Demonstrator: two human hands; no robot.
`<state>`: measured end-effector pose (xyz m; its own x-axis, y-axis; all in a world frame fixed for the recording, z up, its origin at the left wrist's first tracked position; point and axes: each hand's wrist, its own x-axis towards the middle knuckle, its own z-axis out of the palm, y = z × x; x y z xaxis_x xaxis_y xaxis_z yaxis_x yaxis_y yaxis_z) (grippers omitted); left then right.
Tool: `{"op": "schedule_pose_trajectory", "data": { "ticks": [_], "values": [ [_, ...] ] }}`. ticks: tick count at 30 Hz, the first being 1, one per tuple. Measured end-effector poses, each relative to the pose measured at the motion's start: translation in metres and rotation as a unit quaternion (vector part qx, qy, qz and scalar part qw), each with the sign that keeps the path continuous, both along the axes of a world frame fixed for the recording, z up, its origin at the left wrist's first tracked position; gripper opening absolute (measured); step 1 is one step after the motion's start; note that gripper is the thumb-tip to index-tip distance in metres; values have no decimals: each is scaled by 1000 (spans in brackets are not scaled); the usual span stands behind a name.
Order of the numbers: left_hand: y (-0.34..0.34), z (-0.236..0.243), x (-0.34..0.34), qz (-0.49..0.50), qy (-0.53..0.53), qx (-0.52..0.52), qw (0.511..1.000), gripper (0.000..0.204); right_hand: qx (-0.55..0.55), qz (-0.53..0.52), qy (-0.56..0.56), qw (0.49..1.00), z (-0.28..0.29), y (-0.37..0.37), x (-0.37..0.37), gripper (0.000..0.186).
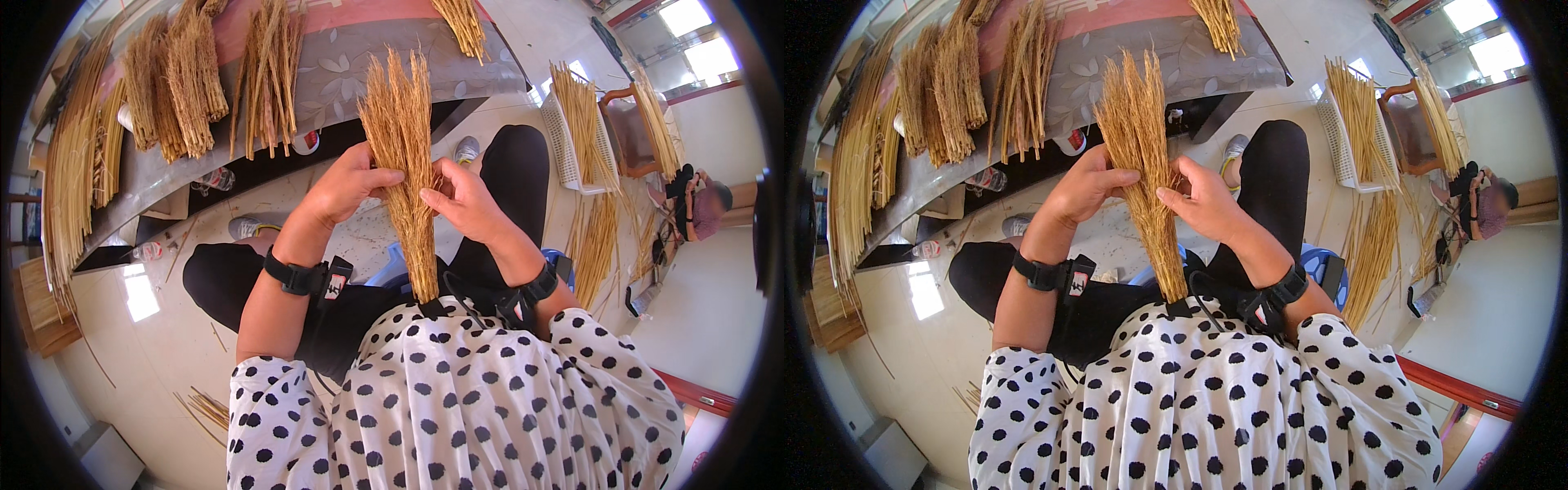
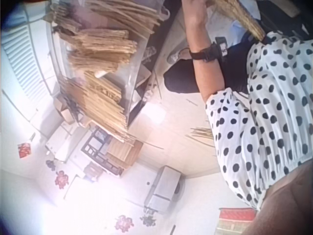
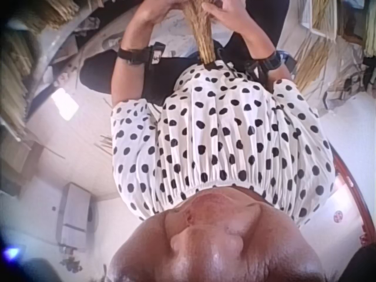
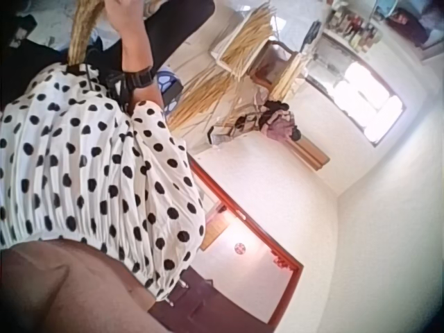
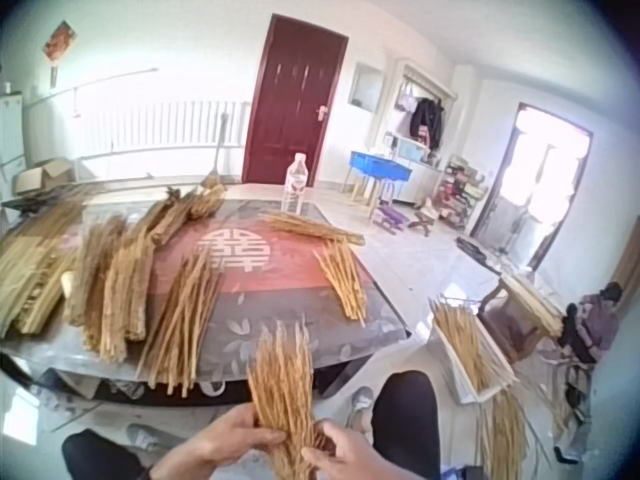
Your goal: Bundling and organizing stalks of straw or grain for workshop processing.
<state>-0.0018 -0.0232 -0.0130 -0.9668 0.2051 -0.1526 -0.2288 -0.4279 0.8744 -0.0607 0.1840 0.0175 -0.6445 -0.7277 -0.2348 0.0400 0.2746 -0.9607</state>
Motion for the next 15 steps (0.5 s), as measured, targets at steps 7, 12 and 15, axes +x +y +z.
{"op": "schedule_pose_trajectory", "data": {
  "ticks": [7, 12, 15],
  "values": [
    [14, 3, 0, 128, 20, -151, 980, 45, 38, -41, 119, 991, -11, -3, 1, 25],
    [18, 9, 5, 162, 56, -300, 938, 49, 113, -38, 191, 974, 8, -12, 8, 27],
    [23, 10, 4, 196, 43, -334, 921, 54, 80, -14, 301, 950, 11, -16, 10, 29]
  ]
}}
